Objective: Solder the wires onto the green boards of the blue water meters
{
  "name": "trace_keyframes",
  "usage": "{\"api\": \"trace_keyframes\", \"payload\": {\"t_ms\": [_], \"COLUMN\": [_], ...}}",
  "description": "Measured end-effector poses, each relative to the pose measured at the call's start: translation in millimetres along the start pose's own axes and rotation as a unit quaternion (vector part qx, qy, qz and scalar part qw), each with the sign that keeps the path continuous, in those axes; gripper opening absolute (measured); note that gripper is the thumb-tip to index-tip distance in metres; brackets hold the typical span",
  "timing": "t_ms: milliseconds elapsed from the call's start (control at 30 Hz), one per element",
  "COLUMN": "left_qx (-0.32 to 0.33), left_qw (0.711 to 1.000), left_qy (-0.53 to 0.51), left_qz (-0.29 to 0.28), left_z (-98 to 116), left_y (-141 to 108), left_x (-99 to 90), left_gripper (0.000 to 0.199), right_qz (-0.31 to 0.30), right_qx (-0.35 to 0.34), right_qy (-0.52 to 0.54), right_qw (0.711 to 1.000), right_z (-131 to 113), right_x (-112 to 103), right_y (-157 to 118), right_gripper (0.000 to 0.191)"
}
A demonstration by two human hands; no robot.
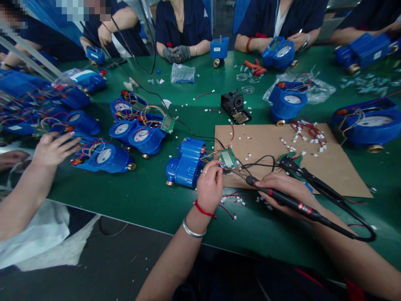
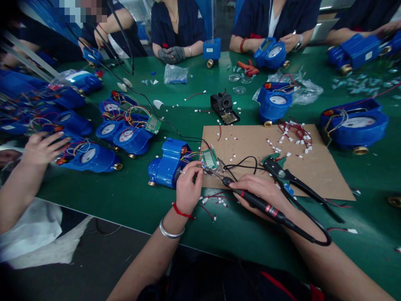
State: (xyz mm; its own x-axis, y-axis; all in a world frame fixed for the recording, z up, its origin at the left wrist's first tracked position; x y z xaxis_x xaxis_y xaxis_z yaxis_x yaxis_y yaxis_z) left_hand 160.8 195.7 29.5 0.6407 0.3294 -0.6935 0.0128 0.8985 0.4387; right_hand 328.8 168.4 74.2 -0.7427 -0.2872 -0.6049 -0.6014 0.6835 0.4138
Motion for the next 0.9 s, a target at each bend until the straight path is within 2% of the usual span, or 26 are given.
{"api": "trace_keyframes", "payload": {"t_ms": [400, 733, 900], "left_qx": [-0.005, -0.016, -0.015], "left_qw": [1.0, 1.0, 1.0], "left_qy": [-0.001, -0.002, -0.018], "left_qz": [-0.001, 0.004, 0.008], "left_z": [-0.3, -0.8, -0.3], "left_y": [-0.4, -0.6, -0.5], "left_x": [-0.8, -2.3, -1.7], "left_gripper": [0.01, 0.009, 0.01], "right_qz": [0.01, 0.008, 0.046], "right_qx": [0.031, 0.01, 0.022], "right_qy": [0.018, 0.012, 0.026], "right_qw": [0.999, 1.0, 0.998], "right_z": [1.0, 0.1, 4.0], "right_x": [2.0, 0.4, -6.5], "right_y": [2.2, -2.0, -8.1], "right_gripper": [0.021, 0.029, 0.039]}}
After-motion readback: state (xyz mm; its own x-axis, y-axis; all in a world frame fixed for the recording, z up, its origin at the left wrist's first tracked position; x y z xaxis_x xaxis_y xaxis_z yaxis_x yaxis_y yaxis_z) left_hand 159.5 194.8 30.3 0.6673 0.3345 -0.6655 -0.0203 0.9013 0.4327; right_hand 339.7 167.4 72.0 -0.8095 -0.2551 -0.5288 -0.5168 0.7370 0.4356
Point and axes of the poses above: each hand's wrist, its own y-axis towards the middle knuckle, its own x-axis out of the palm, z = x × y, the point moved 10 cm from there along y, towards the middle knuckle, and after that the axes turned 12 degrees about y, right-handed, at the moved point
